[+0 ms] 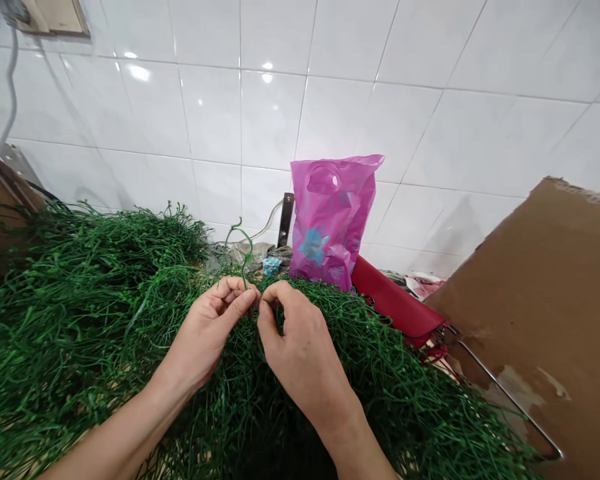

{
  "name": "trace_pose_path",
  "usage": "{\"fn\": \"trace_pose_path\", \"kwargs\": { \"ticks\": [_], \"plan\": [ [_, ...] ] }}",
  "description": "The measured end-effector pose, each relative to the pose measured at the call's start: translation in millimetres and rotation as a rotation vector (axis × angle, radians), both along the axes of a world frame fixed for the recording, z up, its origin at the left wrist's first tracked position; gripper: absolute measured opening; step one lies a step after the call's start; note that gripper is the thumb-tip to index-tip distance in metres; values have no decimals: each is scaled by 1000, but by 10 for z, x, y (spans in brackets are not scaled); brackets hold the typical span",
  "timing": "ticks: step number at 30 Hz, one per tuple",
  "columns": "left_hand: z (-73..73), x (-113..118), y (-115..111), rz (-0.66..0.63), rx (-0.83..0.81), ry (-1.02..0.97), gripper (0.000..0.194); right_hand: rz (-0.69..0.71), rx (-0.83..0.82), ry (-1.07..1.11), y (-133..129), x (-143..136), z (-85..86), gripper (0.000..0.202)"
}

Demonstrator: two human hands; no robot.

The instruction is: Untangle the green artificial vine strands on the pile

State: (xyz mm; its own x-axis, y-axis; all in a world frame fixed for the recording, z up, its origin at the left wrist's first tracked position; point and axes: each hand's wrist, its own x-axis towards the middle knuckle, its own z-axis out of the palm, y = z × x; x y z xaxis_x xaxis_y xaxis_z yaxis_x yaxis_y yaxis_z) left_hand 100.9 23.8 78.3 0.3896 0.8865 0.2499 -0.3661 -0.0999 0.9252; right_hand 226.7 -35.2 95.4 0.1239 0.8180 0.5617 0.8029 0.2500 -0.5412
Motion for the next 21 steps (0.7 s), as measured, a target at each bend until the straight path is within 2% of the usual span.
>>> {"fn": "trace_pose_path", "kwargs": {
  "ticks": [4, 8, 10, 13, 18, 21],
  "plan": [
    [-64, 62, -28, -112, -112, -133, 26, -11, -23, 173, 59, 46, -9, 12],
    [-79, 75, -59, -190, -257, -208, 26, 246, -177, 418, 80, 181, -4, 8],
    [-74, 69, -68, -222, -314, -242, 25, 337, -204, 485, 81, 229, 0, 7],
    [-78, 71, -63, -250, -392, -290, 26, 365, -199, 464, 79, 246, 2, 6],
    [-112, 101, -63, -336, -596, -354, 32, 281, -104, 228, 45, 242, 16, 11],
    [-106, 102, -90, -384, -648, -379, 32, 319, -131, 219, 19, 269, 31, 11]
  ]
}}
